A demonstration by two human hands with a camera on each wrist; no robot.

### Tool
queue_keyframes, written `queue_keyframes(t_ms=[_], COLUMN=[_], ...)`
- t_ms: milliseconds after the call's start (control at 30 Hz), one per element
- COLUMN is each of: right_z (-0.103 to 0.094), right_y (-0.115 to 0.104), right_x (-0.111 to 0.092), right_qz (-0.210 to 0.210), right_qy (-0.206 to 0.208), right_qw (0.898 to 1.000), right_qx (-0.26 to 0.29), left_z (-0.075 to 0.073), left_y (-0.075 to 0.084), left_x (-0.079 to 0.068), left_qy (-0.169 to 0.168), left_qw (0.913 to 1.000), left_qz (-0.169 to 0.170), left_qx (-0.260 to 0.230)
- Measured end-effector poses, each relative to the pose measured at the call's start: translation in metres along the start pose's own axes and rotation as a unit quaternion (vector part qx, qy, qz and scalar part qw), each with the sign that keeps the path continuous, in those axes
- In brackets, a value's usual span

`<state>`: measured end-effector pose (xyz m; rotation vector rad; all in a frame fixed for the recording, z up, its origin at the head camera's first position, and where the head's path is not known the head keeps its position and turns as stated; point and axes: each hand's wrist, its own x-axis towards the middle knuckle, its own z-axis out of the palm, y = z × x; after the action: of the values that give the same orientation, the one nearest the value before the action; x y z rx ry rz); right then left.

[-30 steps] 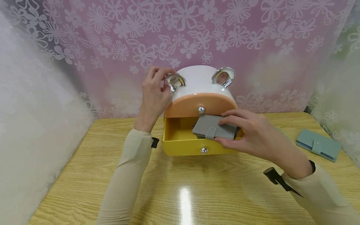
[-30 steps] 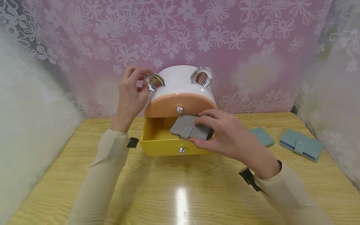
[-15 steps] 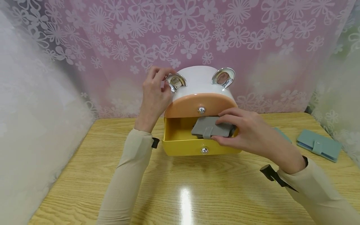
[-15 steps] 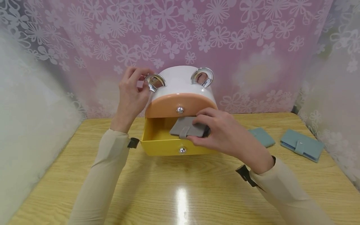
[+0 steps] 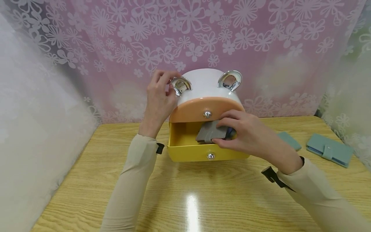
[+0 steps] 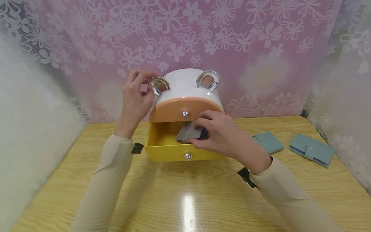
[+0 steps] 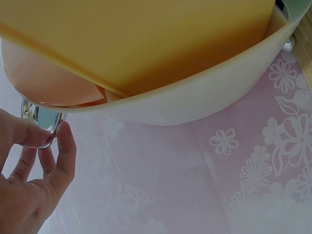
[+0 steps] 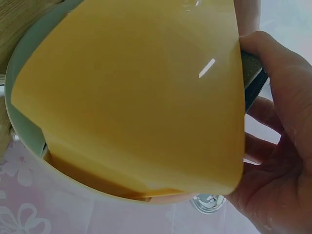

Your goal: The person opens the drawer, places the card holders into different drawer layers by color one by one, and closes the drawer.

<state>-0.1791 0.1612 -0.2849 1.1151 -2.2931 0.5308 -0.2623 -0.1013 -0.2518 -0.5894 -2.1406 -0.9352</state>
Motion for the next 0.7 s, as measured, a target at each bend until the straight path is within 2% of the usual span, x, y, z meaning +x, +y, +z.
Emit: queue_keyframes(t_ms=[233, 533, 700], right_z=[0.0040, 0.0019, 0.0001], right_y=[0.0027, 0.0035, 0.0035], right_x=[-0.0005, -0.0049, -0.0071], right_qz=[-0.011, 0.004, 0.004], right_qy=[-0.003, -0.014, -0.007], right_qw=[1.000, 0.999, 0.999], right_qx=[0.018, 0.034, 0.038], left_z=[0.0002, 0.0004, 0.0000], left_y=[-0.0006, 0.0015, 0.0019], left_x=[-0.0005, 0.0004, 0.0001], left_qy=[0.004, 0.010, 0.009], left_qw=[1.0000, 0.9999, 0.9999], left_qz=[0.001, 0.000, 0.000], left_qx=[-0.002, -0.009, -0.009])
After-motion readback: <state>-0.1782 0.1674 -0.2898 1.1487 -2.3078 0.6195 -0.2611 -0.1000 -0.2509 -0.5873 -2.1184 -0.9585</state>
